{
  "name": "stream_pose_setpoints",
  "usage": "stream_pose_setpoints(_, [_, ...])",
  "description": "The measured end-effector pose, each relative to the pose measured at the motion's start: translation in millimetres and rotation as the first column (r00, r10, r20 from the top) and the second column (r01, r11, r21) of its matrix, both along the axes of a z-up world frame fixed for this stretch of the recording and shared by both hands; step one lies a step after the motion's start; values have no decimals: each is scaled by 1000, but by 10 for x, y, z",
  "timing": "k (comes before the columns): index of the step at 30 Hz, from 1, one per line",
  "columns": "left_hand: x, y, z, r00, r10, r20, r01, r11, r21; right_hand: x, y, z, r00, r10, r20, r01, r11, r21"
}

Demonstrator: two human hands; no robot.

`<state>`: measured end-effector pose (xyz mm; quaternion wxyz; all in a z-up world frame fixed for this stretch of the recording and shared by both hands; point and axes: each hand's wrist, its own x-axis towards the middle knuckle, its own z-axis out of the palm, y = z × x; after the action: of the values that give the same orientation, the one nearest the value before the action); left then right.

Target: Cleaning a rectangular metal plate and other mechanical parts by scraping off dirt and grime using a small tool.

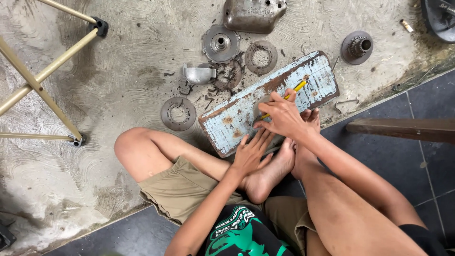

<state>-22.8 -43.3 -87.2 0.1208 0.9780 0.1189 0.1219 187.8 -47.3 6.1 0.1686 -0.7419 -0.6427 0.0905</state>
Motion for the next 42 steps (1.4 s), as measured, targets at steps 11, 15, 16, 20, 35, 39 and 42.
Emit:
stream_pose_setpoints(11, [74, 139, 384, 999, -3, 43, 2, 1000, 7, 189, 117, 31, 960, -10, 279, 14, 1000, -13])
stream_pose_setpoints(15, [87, 155, 437, 998, -9, 55, 10, 1000, -10, 328, 167, -112, 961, -98, 257, 85, 994, 64])
stream_pose_setpoints(16, [78, 132, 384, 998, -16, 62, 16, 1000, -7, 246, 124, -102, 959, -106, 263, 91, 994, 68])
stream_pose_setpoints(20, [81, 139, 388, 999, -13, 53, 12, 1000, 9, 289, 143, -52, 967, 13, 254, -22, 999, 34])
stream_pose_setpoints(35, [89, 163, 402, 997, -52, 55, 55, 998, -43, 255, 68, -441, 940, 53, 336, -99, 988, 119])
stream_pose_setpoints(39, [91, 160, 379, 999, -35, 26, 34, 999, 42, 323, 211, -293, 968, -14, 252, -32, 983, 179])
stream_pose_setpoints(42, [-26, 4, -69, 995, -8, 97, 4, 999, 47, -20, 33, -319, 963, 174, 207, -209, 964, 163])
